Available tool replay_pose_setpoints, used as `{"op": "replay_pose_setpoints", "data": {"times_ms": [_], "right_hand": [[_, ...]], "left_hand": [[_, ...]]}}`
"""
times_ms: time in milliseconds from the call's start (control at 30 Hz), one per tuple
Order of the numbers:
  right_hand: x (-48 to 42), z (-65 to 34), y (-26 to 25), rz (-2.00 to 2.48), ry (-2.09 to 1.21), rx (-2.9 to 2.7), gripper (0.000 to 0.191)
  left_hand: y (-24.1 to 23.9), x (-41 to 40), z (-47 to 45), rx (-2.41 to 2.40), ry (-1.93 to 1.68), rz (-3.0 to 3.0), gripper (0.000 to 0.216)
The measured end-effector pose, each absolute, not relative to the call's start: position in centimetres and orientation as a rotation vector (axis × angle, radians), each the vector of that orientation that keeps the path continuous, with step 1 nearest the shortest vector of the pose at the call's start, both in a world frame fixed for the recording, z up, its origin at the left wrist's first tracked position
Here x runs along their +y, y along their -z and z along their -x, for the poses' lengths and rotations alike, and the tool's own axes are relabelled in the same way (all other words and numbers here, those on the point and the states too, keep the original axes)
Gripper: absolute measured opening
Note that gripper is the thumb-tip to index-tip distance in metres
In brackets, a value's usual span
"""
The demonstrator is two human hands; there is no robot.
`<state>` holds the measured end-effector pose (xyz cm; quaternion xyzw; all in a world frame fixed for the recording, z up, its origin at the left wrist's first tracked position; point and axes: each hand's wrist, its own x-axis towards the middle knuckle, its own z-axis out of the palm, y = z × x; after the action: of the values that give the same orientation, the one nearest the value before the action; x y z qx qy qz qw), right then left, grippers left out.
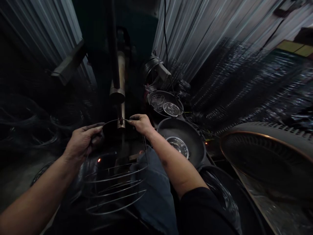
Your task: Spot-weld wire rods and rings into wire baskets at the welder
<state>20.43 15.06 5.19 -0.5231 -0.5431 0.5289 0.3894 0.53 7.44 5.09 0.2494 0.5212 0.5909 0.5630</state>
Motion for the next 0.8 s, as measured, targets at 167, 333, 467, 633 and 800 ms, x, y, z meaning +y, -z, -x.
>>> {"op": "replay_pose_setpoints", "data": {"times_ms": [167,333,467,633,800], "right_hand": [[15.08,-20.46,-5.32,1.326,-1.347,-1.349,0.023],[14.76,-20.22,-5.72,1.349,-1.366,-1.286,0.026],[14.48,-20.00,-5.98,1.364,-1.348,-1.233,0.025],[14.42,-20.03,-5.86,1.387,-1.351,-1.200,0.032],[14.69,-20.22,-5.46,1.365,-1.360,-1.222,0.033]], "left_hand": [[-5.19,7.31,-0.57,1.227,-1.382,-0.585,0.041],[-5.00,7.47,-0.50,1.208,-1.391,-0.600,0.039],[-4.98,7.58,-0.50,1.199,-1.406,-0.619,0.039],[-4.71,7.70,-0.46,1.181,-1.419,-0.618,0.036],[-4.45,8.05,-0.36,1.166,-1.418,-0.601,0.038]]}}
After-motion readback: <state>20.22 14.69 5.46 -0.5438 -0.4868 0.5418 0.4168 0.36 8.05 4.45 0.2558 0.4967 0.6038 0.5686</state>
